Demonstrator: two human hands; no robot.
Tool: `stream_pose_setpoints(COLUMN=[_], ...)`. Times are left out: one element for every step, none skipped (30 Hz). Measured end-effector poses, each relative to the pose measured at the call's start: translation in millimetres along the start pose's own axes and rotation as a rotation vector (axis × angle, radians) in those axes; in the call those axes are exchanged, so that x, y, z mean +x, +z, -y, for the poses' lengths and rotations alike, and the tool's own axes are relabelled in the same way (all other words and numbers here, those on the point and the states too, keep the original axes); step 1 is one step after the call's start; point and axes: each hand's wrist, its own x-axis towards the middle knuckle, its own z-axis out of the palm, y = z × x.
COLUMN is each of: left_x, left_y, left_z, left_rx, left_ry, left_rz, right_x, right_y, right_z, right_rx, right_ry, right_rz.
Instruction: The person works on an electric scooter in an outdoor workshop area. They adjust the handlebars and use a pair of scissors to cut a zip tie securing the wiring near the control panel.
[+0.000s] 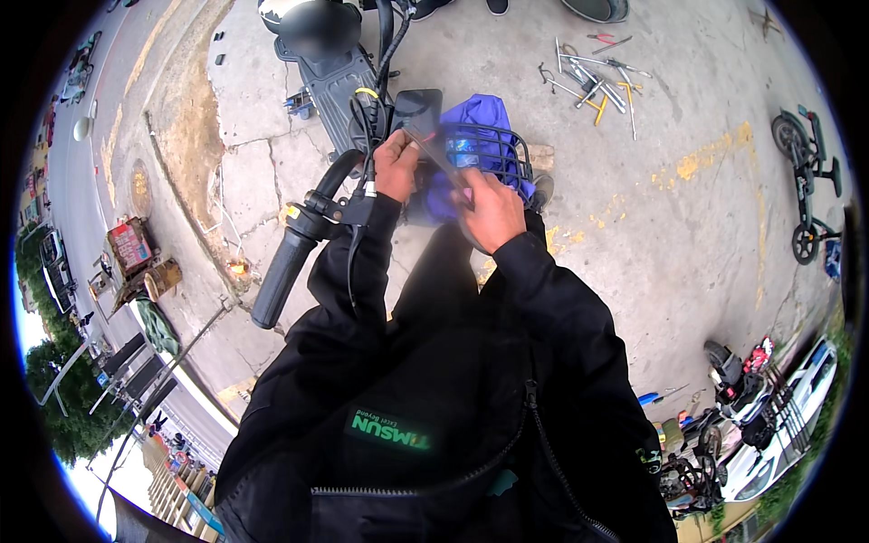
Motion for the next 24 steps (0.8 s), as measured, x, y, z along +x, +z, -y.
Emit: stream_pose_setpoints(left_x=[0.9,1.6,2.4,3.4,4.1,4.9,5.5,6.3,7.1,7.6,7.9,8.2,8.4,8.3,8.3,8.3,8.3,8.3,8.4,8.6,8.8,9.2,9.3,9.4], left_y=[-0.6,-1.7,-2.7,-4.0,-5.5,-6.8,-8.1,-9.2,-10.1,-10.8,-11.4,-11.7,-11.6,-11.4,-11.1,-10.8,-10.6,-10.3,-10.1,-10.0,-10.0,-10.2,-10.5,-10.9], left_z=[1.3,2.5,3.9,5.1,6.2,7.1,7.7,8.1,8.4,8.4,8.3,8.2,8.1,8.0,8.0,8.0,8.0,8.0,8.0,8.0,8.0,7.8,7.6,7.4], left_rx=[0.009,0.019,0.048,0.052,0.078,0.104,0.089,0.075,0.063,0.063,0.065,0.068,0.059,0.051,0.041,0.032,0.022,0.012,0.012,0.012,0.010,0.004,-0.003,-0.005], left_ry=[0.010,0.020,0.003,0.004,-0.024,-0.040,-0.055,-0.057,-0.057,-0.067,-0.075,-0.083,-0.082,-0.081,-0.084,-0.080,-0.079,-0.079,-0.077,-0.074,-0.062,-0.074,-0.077,-0.085], left_rz=[-0.004,-0.008,-0.021,-0.003,0.005,0.015,0.022,0.031,0.043,0.046,0.051,0.055,0.051,0.047,0.050,0.045,0.046,0.047,0.045,0.044,0.047,0.047,0.053,0.059], right_x=[0.4,0.1,-0.3,-0.5,-0.7,-0.8,-0.9,-0.7,-0.4,-0.1,0.3,0.6,1.0,1.2,1.3,1.6,2.3,2.8,3.3,3.6,3.7,4.2,4.4,4.9], right_y=[0.7,1.7,2.6,3.2,3.8,4.4,4.9,5.7,6.6,7.9,9.6,11.4,13.4,15.1,16.8,17.9,18.6,18.9,18.7,18.0,17.1,16.2,15.2,14.5], right_z=[1.0,2.3,3.3,3.9,4.4,4.5,4.4,4.1,3.6,3.1,2.6,2.3,1.9,1.6,1.4,1.1,0.8,0.6,0.3,0.1,-0.3,-0.6,-1.0,-1.1], right_rx=[0.011,-0.002,-0.017,-0.033,-0.036,-0.038,-0.035,-0.022,-0.002,0.013,0.095,0.173,0.251,0.312,0.372,0.435,0.429,0.426,0.421,0.451,0.477,0.506,0.522,0.540], right_ry=[0.004,0.002,0.012,0.021,0.025,0.030,0.018,0.039,0.043,0.051,0.065,0.083,0.102,0.115,0.129,0.149,0.146,0.151,0.178,0.170,0.186,0.196,0.226,0.252], right_rz=[-0.007,-0.010,-0.009,-0.008,-0.010,-0.013,-0.027,-0.012,-0.010,-0.007,0.012,0.032,0.053,0.066,0.079,0.098,0.109,0.127,0.143,0.156,0.167,0.184,0.202,0.226])
